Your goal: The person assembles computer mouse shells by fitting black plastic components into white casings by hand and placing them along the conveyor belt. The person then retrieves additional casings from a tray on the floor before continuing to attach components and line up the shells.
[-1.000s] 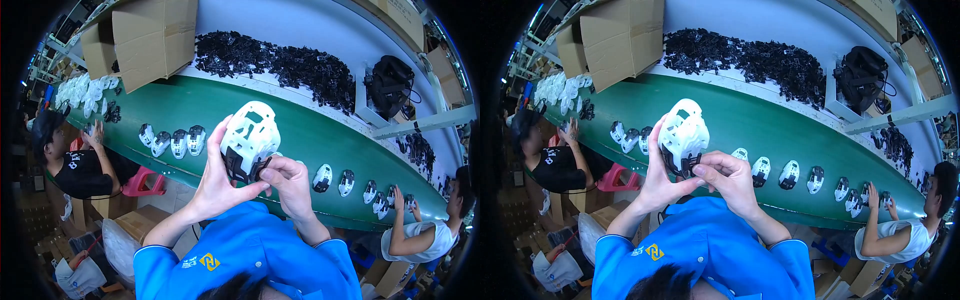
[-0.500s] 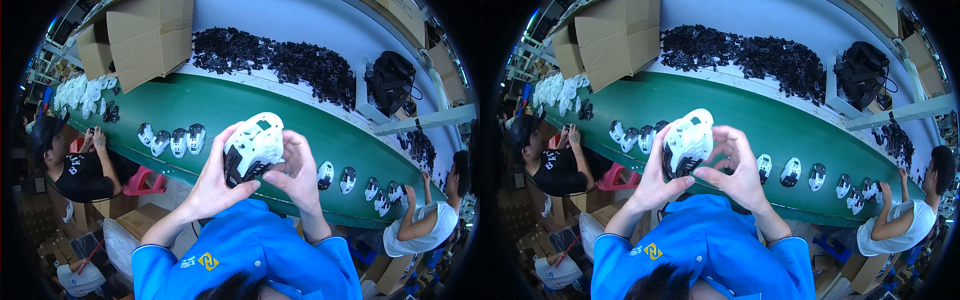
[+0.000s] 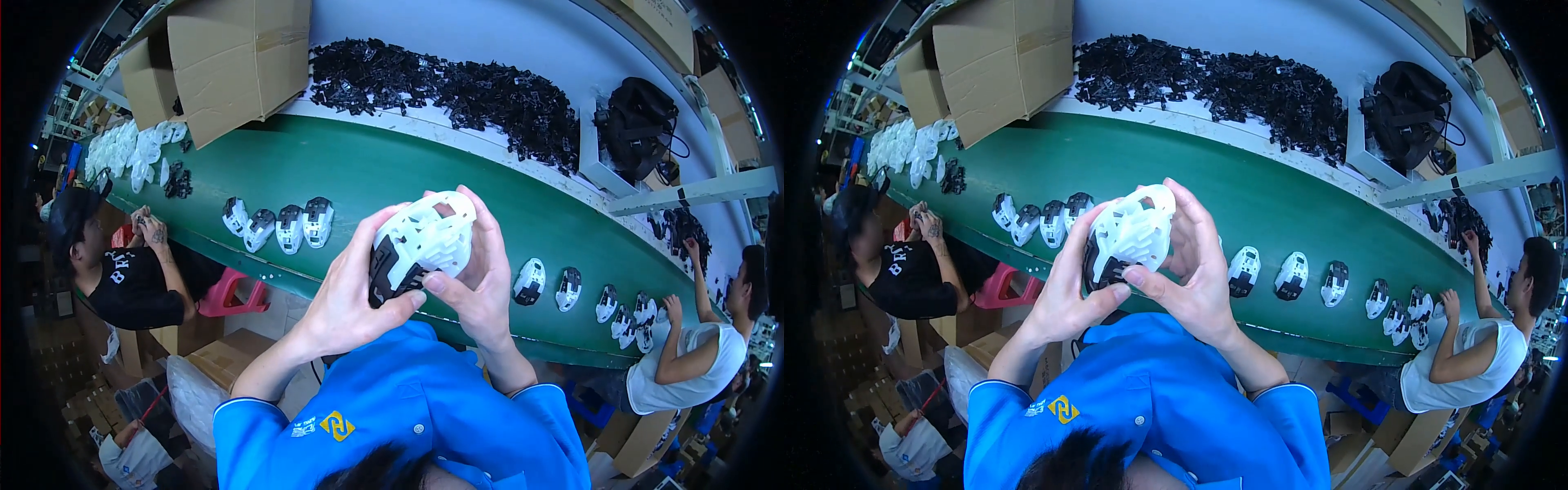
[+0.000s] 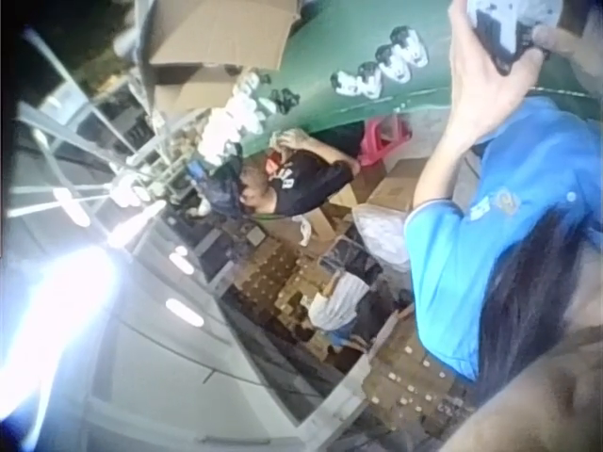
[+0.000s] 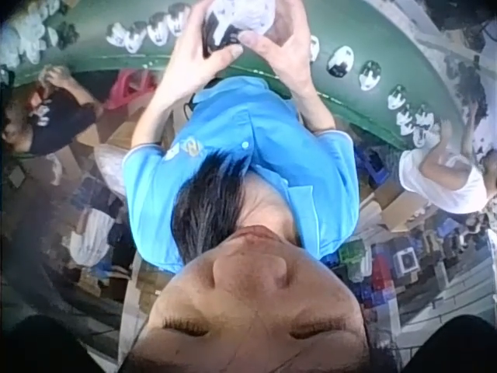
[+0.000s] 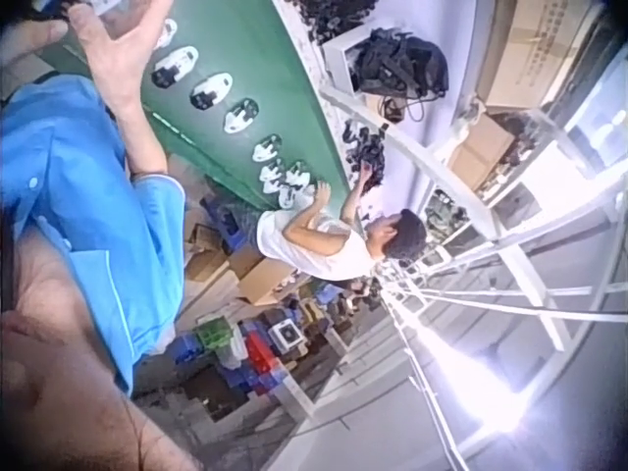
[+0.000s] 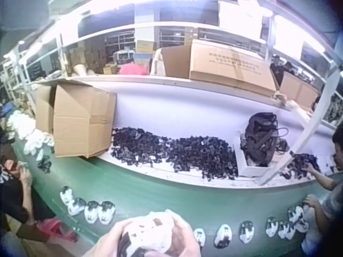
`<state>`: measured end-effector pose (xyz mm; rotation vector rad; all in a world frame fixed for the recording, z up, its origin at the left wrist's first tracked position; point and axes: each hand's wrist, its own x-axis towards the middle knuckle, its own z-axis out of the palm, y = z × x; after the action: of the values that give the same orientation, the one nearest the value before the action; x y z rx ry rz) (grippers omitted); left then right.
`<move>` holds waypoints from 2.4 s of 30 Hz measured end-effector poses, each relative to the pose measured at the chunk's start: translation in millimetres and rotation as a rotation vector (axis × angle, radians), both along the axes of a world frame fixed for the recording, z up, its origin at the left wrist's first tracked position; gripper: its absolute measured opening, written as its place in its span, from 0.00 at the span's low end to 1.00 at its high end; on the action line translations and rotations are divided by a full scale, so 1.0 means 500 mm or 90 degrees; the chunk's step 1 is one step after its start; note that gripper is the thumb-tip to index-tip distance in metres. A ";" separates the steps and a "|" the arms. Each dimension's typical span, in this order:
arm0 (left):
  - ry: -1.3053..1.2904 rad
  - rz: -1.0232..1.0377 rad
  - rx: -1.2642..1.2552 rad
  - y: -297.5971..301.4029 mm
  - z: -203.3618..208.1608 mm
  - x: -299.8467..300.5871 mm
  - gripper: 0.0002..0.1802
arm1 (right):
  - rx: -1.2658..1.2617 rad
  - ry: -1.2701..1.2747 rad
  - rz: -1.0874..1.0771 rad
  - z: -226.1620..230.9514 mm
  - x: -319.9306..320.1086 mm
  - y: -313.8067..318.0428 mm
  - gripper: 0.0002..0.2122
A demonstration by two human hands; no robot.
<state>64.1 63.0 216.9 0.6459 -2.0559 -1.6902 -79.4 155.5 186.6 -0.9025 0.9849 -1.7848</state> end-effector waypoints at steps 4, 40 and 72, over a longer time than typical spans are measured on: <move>-0.043 0.048 -0.047 0.001 0.011 -0.003 0.41 | 0.026 0.021 -0.016 -0.004 0.003 0.000 0.40; -0.123 -0.027 0.318 -0.023 -0.005 0.007 0.35 | 0.120 -0.083 -0.024 -0.031 0.008 0.016 0.35; -0.113 -0.045 -0.415 -0.051 -0.058 0.047 0.56 | 0.100 0.573 -0.013 -0.043 -0.050 -0.022 0.29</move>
<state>87.5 37.3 187.7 0.5135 -2.5813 -0.9113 -104.5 144.6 165.1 -1.6424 1.6542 -1.2613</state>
